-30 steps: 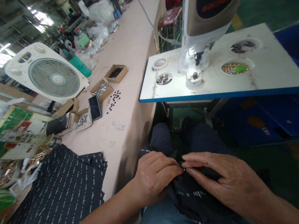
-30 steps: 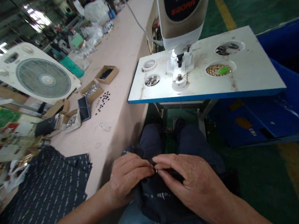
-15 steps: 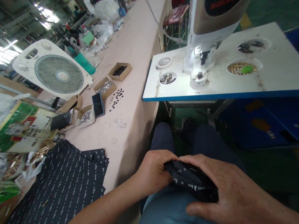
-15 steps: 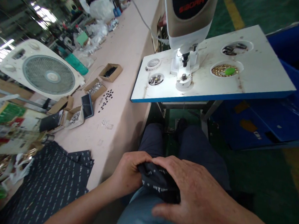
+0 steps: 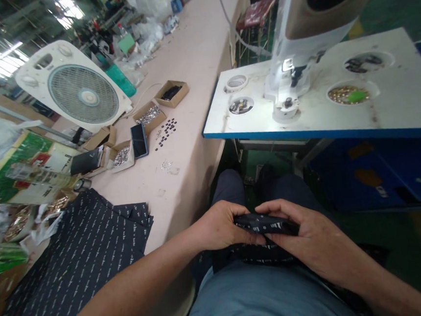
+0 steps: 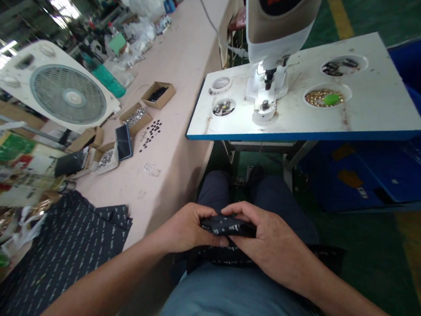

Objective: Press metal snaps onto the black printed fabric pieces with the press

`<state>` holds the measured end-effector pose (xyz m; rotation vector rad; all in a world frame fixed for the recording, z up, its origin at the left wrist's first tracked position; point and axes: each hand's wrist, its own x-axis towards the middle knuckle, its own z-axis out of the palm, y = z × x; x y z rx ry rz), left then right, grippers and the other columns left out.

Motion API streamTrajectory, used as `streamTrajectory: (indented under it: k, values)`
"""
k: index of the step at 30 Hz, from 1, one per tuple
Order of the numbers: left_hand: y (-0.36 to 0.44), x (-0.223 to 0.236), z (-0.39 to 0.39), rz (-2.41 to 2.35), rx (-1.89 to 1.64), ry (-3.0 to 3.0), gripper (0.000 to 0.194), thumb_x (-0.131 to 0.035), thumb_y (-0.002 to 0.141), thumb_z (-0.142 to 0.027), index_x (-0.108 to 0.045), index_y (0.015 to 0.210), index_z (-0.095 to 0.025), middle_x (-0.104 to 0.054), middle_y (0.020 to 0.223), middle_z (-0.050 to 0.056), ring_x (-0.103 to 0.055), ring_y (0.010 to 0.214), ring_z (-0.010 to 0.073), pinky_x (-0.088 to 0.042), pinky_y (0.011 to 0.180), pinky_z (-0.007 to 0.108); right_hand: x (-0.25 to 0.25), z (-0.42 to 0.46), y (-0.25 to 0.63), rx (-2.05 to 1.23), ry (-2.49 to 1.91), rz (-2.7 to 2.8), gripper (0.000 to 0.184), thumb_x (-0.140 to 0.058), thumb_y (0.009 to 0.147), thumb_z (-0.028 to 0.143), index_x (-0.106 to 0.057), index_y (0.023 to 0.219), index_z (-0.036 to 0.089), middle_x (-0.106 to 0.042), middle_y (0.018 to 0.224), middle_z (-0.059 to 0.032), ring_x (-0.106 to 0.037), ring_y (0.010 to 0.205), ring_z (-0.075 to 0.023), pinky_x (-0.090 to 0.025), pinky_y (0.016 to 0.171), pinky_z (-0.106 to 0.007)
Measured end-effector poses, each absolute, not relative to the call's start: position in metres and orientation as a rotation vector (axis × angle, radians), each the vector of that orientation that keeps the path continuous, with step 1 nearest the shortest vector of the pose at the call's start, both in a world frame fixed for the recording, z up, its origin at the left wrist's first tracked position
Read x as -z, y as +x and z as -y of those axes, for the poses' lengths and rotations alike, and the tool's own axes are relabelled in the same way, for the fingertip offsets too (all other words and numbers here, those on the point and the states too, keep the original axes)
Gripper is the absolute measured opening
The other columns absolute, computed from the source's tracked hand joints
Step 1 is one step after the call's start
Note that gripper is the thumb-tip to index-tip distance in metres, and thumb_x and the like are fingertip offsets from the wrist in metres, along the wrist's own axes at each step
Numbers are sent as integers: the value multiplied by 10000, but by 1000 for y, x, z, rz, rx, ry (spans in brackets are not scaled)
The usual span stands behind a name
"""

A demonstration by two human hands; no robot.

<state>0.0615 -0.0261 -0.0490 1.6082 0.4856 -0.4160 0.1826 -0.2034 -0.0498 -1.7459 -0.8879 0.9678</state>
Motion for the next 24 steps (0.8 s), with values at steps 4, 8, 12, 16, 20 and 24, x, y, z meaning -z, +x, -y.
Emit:
streamTrajectory:
  k: [4,8,12,16,20,24]
  values:
    - [61,52,22,-481,455,1498,294,-845,682,-327,-696,833,-124,-601,732,-35,-507,680,86,-370,653,211,50,201,186,-999,-1760,860,284,-630,839,287,-696,1111,241,-783,893,18,-738,787,-195,-551,662,-268]
    - [60,53,21,-509,465,1414,292,-829,680,-320,-692,846,-123,-616,745,-22,-523,688,97,-386,678,227,52,201,187,-1021,-1774,836,333,-649,840,322,-696,1154,224,-777,868,4,-729,747,-207,-546,628,-281]
    - [60,52,21,-504,475,1432,268,-811,697,-322,-678,829,-131,-604,739,-27,-507,674,90,-382,662,222,54,201,187,-1025,-1790,811,328,-657,838,333,-697,1149,238,-777,891,7,-733,778,-216,-553,660,-293]
    - [59,54,21,-488,484,1493,248,-780,731,-340,-673,835,-142,-583,718,-36,-482,642,85,-360,613,217,54,202,187,-983,-1809,807,301,-667,817,335,-711,1100,243,-777,886,12,-730,779,-218,-555,691,-303]
    - [59,58,23,-493,486,1511,252,-755,745,-358,-664,825,-136,-525,678,-42,-430,611,78,-315,572,217,54,202,188,-951,-1840,806,304,-671,805,350,-714,1085,241,-771,876,13,-721,762,-213,-550,699,-307]
    - [60,63,27,-508,461,1442,216,-725,733,-325,-636,778,-133,-484,644,-52,-388,580,67,-280,556,223,52,201,190,-904,-1867,842,271,-671,804,351,-721,1049,246,-762,872,15,-708,762,-211,-542,713,-311]
